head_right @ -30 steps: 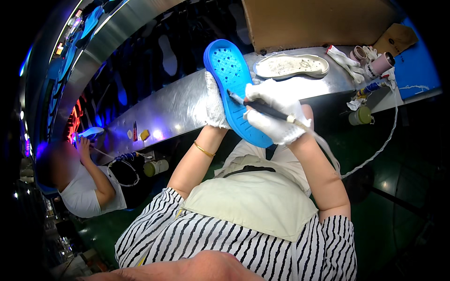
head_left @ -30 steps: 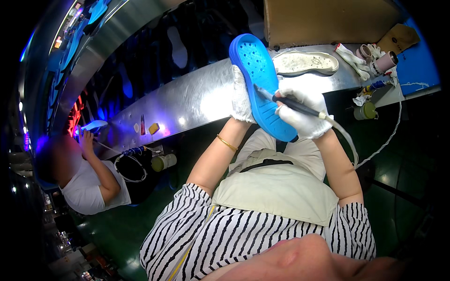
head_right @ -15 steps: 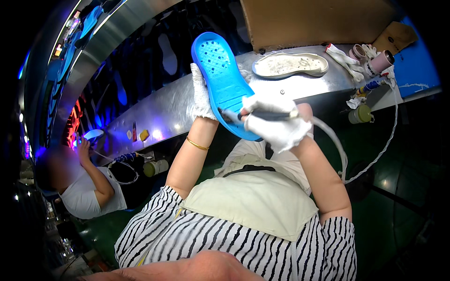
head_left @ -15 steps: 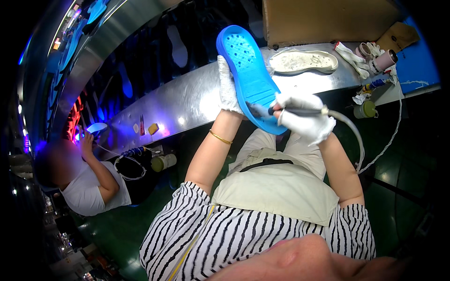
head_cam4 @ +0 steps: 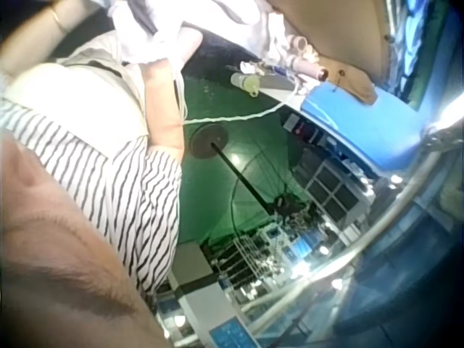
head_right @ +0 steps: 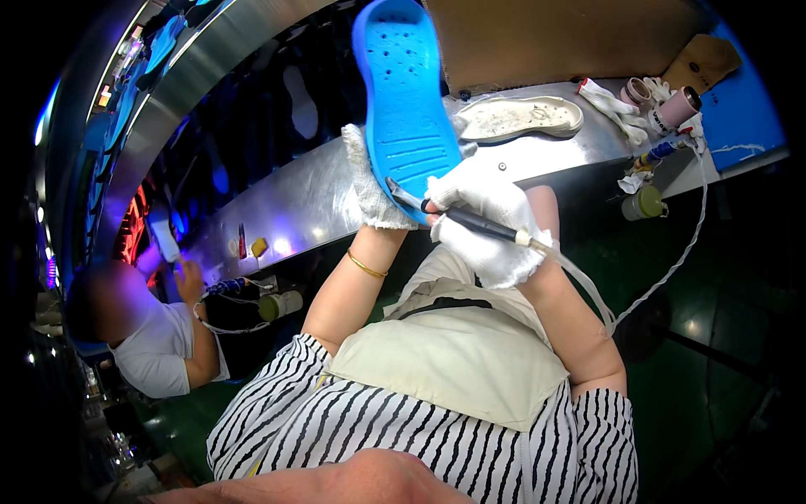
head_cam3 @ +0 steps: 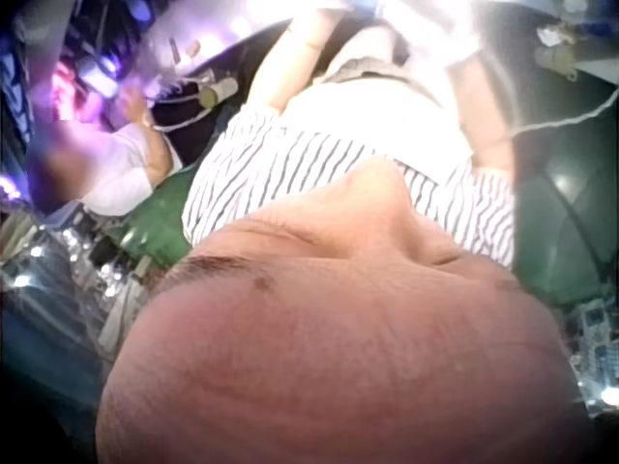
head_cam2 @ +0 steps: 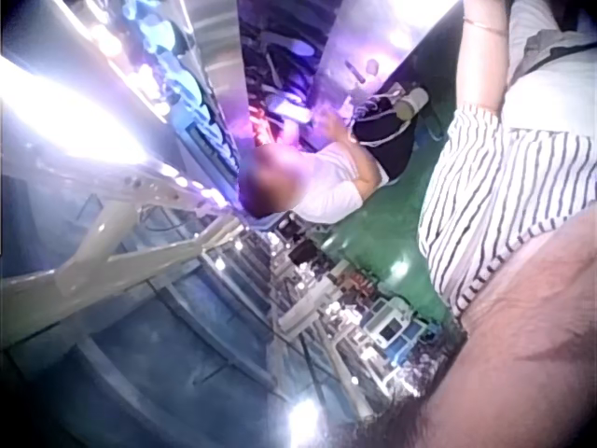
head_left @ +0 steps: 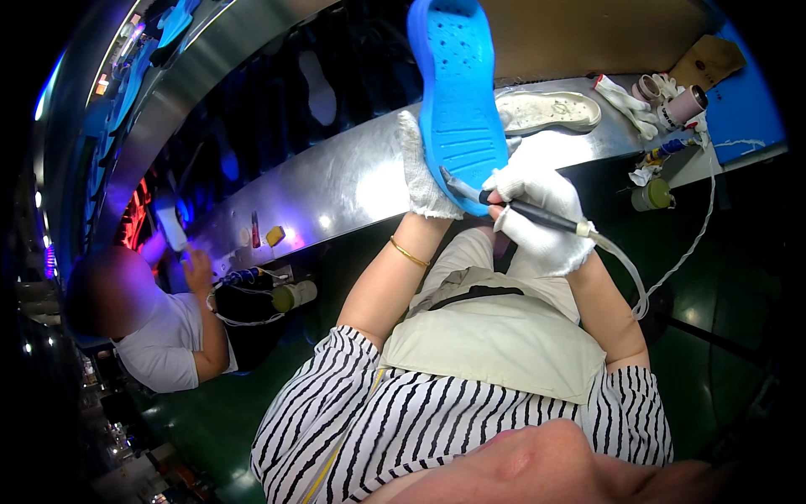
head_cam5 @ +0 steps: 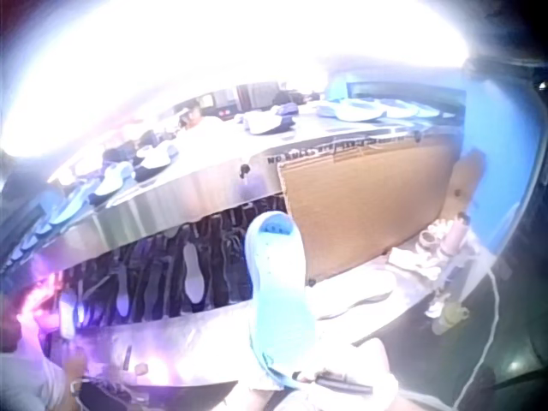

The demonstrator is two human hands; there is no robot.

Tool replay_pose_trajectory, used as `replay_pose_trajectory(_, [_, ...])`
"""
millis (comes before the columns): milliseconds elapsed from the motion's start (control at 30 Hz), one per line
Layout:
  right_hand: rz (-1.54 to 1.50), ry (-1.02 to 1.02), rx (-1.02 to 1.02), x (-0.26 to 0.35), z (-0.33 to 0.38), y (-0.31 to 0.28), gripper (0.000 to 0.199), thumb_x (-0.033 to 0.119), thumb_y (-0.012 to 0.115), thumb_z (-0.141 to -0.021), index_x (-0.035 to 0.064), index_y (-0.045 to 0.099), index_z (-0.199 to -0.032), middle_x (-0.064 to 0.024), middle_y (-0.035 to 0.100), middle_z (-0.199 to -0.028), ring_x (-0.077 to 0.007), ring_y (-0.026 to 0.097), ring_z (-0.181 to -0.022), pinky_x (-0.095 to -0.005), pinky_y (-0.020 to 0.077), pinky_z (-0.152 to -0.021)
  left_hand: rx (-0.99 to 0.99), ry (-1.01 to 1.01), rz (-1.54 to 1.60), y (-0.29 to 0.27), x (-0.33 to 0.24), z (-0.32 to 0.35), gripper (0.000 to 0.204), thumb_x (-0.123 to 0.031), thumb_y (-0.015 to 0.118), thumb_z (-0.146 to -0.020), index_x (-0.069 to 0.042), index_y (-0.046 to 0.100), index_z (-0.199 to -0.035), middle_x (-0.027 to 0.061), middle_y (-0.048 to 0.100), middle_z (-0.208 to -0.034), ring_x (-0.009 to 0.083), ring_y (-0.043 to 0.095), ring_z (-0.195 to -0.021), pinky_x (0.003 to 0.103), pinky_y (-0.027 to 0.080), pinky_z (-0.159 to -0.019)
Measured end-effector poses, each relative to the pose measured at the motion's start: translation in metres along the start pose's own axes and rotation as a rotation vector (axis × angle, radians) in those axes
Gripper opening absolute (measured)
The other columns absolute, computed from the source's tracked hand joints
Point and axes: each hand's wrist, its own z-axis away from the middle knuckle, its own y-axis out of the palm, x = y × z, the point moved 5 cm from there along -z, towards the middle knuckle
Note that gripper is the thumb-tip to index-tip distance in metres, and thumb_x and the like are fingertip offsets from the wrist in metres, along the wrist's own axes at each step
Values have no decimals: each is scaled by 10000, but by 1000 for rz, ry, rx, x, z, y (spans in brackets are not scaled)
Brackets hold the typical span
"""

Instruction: The person applies a liquid to the edges and surface of a blue shoe sole using a hand-held applicator tool and then moves the sole towards a conveyor belt.

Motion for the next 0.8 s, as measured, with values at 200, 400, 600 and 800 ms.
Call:
replay_pose_trajectory(200, [-103, 125, -106, -12, 8, -1, 158, -12, 632, -760, -13, 603, -915, -73, 637, -838, -116, 613, -776, -256, 502, -728, 42, 105, -60, 13, -14, 0, 921, -736, 375, -781, -76, 249, -1410, 176, 348, -1394, 341, 399, -1244, 465, 382, -1007])
replay_pose_trajectory(400, [-255, 348, -49, -26, 8, -8, 84, -26, 593, -809, -1, 594, -889, -81, 621, -857, -124, 588, -771, -257, 480, -719, 151, 101, 10, 19, -25, -2, 898, -712, 423, -775, -119, 241, -1424, 167, 329, -1411, 325, 397, -1254, 474, 381, -1009])
replay_pose_trajectory(600, [-182, 232, 24, -8, 8, 3, 109, -2, 644, -751, 7, 594, -848, -62, 628, -817, -108, 588, -766, -250, 476, -717, 118, 115, -55, 22, -33, -4, 892, -697, 451, -772, -119, 248, -1421, 180, 320, -1414, 343, 386, -1260, 496, 343, -1033])
replay_pose_trajectory(800, [-77, 185, 21, -17, 3, -11, 90, -12, 616, -766, -6, 618, -856, -57, 631, -828, -109, 602, -761, -252, 496, -707, 74, 91, -120, 22, -34, -3, 880, -693, 452, -775, -104, 279, -1406, 197, 361, -1385, 359, 428, -1223, 493, 382, -1002])
